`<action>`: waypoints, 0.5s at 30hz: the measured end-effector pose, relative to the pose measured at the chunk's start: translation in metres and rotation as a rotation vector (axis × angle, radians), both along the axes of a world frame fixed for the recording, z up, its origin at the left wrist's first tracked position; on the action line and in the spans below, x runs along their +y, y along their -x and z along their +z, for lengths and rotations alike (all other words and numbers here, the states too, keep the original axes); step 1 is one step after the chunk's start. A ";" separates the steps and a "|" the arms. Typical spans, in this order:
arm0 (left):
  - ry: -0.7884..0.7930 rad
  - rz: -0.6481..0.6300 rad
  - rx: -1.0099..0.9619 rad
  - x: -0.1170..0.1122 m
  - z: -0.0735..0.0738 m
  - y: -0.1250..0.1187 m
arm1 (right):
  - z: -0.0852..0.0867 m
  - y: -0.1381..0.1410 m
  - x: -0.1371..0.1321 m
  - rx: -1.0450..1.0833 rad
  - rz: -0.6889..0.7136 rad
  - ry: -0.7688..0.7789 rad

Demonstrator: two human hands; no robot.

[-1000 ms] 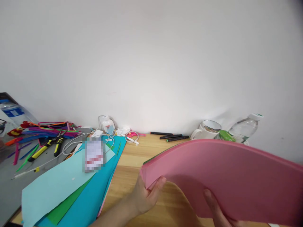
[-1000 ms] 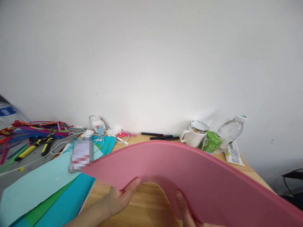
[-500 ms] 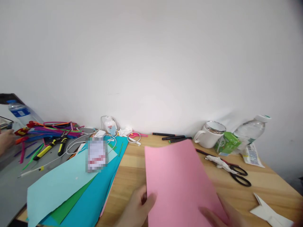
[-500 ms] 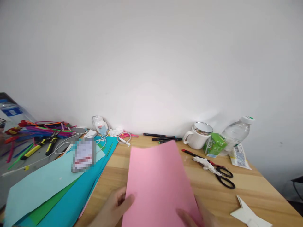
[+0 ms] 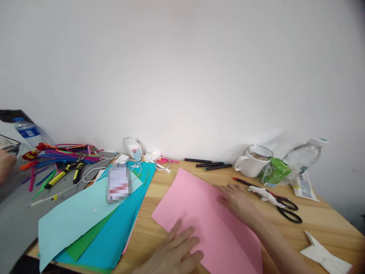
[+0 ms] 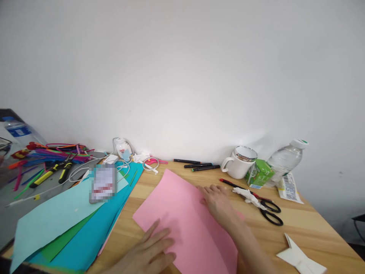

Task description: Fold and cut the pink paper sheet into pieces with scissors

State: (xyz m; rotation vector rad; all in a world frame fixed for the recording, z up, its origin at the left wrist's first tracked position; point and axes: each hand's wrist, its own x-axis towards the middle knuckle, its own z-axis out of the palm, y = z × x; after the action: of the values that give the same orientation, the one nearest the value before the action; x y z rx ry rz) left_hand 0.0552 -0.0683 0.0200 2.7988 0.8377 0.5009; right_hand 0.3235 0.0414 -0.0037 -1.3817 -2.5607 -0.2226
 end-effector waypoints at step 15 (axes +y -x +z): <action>-0.325 0.210 0.183 0.026 -0.064 -0.017 | -0.057 -0.008 -0.052 0.112 -0.404 -0.196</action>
State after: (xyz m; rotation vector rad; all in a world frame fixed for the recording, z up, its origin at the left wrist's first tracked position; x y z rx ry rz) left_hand 0.0722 -0.0419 -0.0435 3.1053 1.1957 0.4512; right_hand 0.3320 -0.0104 -0.0611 -1.7619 -2.0857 -0.4349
